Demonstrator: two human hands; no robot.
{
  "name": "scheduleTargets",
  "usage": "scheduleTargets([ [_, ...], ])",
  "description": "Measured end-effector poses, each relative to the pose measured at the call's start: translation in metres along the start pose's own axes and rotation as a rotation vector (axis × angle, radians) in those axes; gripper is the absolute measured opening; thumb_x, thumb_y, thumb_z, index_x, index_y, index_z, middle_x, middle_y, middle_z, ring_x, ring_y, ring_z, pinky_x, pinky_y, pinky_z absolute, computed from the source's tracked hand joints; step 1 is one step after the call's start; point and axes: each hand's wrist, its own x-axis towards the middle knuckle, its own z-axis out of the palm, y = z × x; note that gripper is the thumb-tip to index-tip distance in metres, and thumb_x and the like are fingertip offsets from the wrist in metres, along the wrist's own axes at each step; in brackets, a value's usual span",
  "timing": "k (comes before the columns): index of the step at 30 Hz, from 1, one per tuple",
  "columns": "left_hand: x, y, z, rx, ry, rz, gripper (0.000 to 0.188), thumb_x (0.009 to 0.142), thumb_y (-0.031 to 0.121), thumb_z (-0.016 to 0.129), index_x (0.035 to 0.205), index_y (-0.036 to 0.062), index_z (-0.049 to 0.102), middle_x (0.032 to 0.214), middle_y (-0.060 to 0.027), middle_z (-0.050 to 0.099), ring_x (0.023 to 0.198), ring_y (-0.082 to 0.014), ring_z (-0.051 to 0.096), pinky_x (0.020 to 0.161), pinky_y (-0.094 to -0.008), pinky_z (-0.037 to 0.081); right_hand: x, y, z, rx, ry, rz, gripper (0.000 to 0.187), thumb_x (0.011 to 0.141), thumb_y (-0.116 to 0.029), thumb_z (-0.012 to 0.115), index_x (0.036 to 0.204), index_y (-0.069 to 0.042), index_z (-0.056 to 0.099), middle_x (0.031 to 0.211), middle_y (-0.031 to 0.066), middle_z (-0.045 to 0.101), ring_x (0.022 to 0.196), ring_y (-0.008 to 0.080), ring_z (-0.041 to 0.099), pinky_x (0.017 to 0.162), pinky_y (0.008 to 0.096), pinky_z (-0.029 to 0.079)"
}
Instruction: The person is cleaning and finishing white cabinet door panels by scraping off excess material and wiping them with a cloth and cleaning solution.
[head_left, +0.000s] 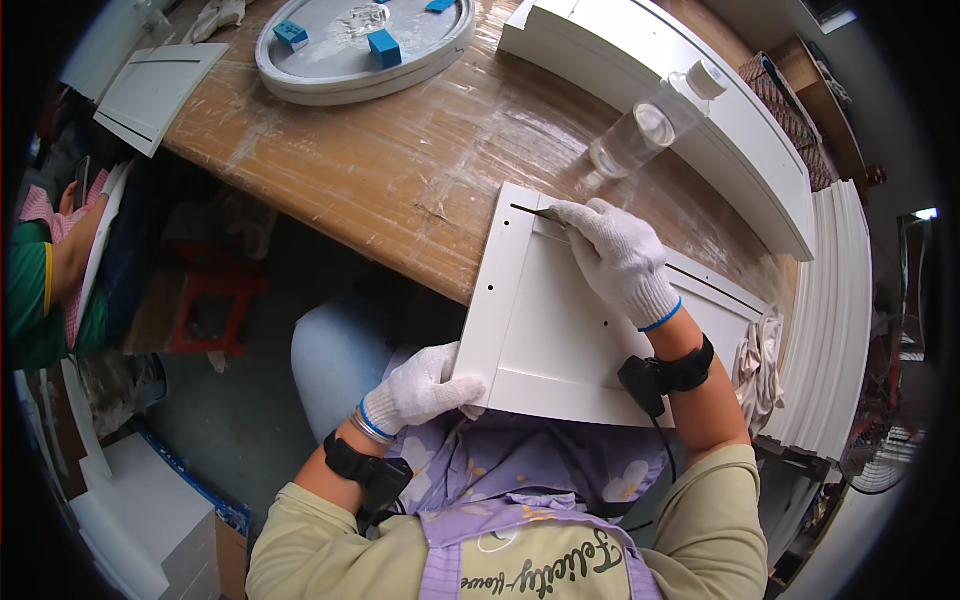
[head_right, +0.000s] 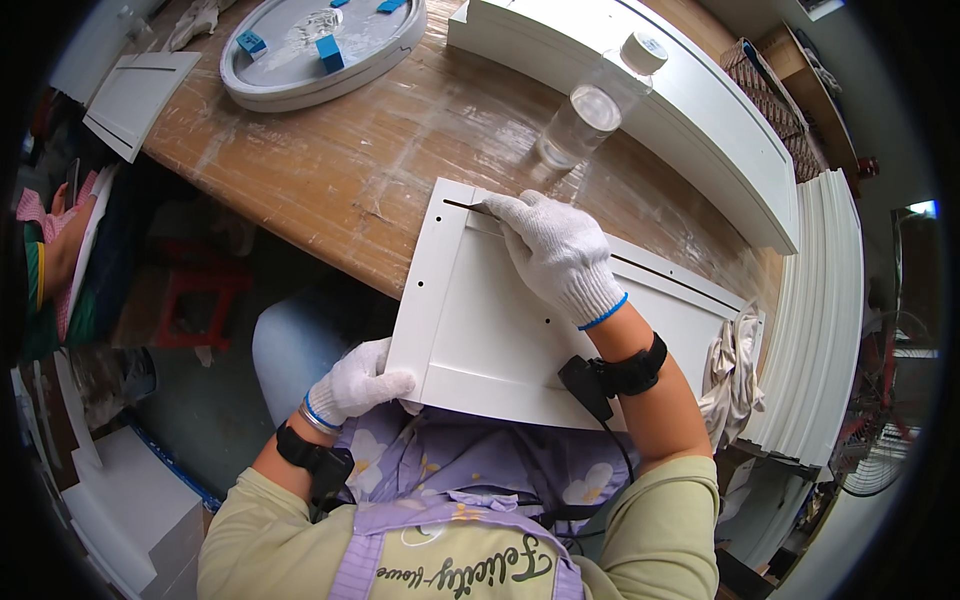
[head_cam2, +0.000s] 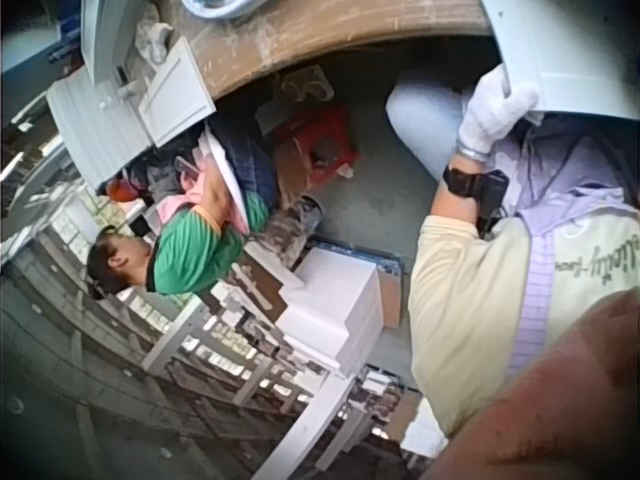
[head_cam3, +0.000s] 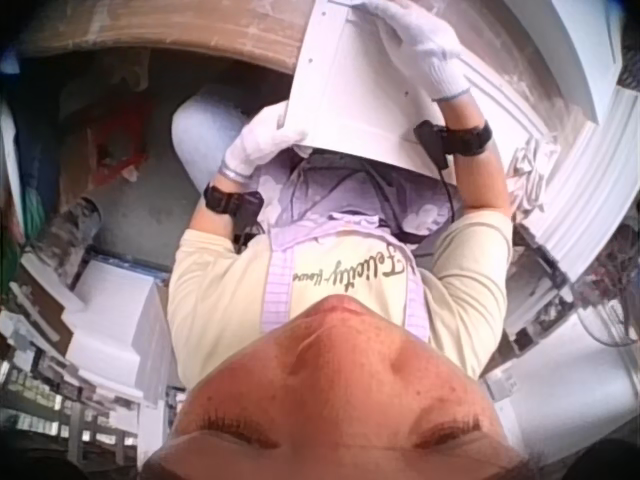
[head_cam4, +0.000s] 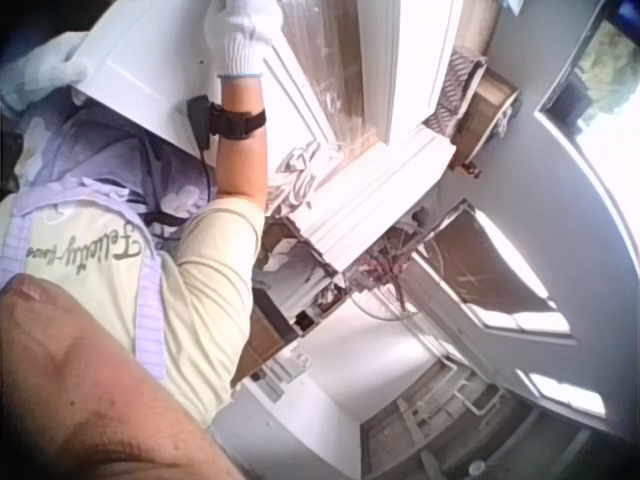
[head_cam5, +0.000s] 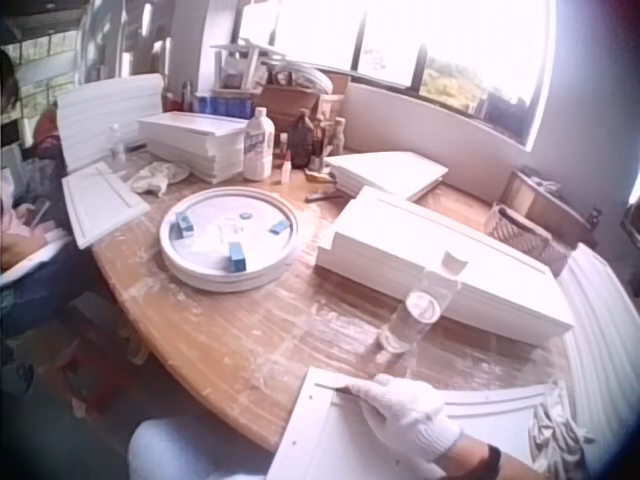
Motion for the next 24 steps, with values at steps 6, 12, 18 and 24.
scheduleTargets([
  [6,0.002,-0.004,-0.001,0.022,-0.011,0.005,0.036,0.09,0.024,0.063,0.112,-0.0023,0.054,0.088,-0.0083,0.063,0.075,-0.0137,0.061,0.069,-0.0293,0.054,0.0,-0.028,0.001,0.049,-0.17,-0.183,0.027,0.087,-0.01,0.057,0.113,-0.015,0.062,0.087,0.011,0.063,0.073,0.0319,0.063,0.064,0.0406,0.052],
  [12,0.004,0.0,-0.002,-0.012,-0.01,0.03,0.035,0.091,0.026,0.063,0.111,-0.0016,0.054,0.087,-0.0077,0.063,0.074,-0.0133,0.061,0.068,-0.0285,0.054,0.005,-0.028,0.01,-0.013,-0.063,-0.204,0.025,0.088,-0.012,0.054,0.112,-0.014,0.061,0.083,0.0112,0.062,0.071,0.0308,0.063,0.06,0.0407,0.051],
  [18,0.005,-0.002,-0.006,-0.005,-0.026,0.058,0.035,0.091,0.027,0.063,0.111,-0.0007,0.054,0.087,-0.0072,0.063,0.073,-0.0132,0.062,0.068,-0.0282,0.054,0.003,-0.04,0.01,-0.078,-0.024,-0.011,0.028,0.082,-0.009,0.062,0.11,-0.011,0.065,0.088,0.0111,0.065,0.075,0.0305,0.064,0.063,0.0378,0.051],
  [24,0.005,0.002,-0.002,0.008,-0.012,0.046,0.038,0.09,0.028,0.063,0.111,-0.0026,0.055,0.086,-0.0087,0.064,0.073,-0.0143,0.062,0.067,-0.028,0.053,0.0,-0.037,0.017,-0.105,0.037,-0.008,0.031,0.082,-0.006,0.06,0.113,-0.011,0.064,0.086,0.0115,0.065,0.072,0.0298,0.063,0.061,0.0389,0.05],
])
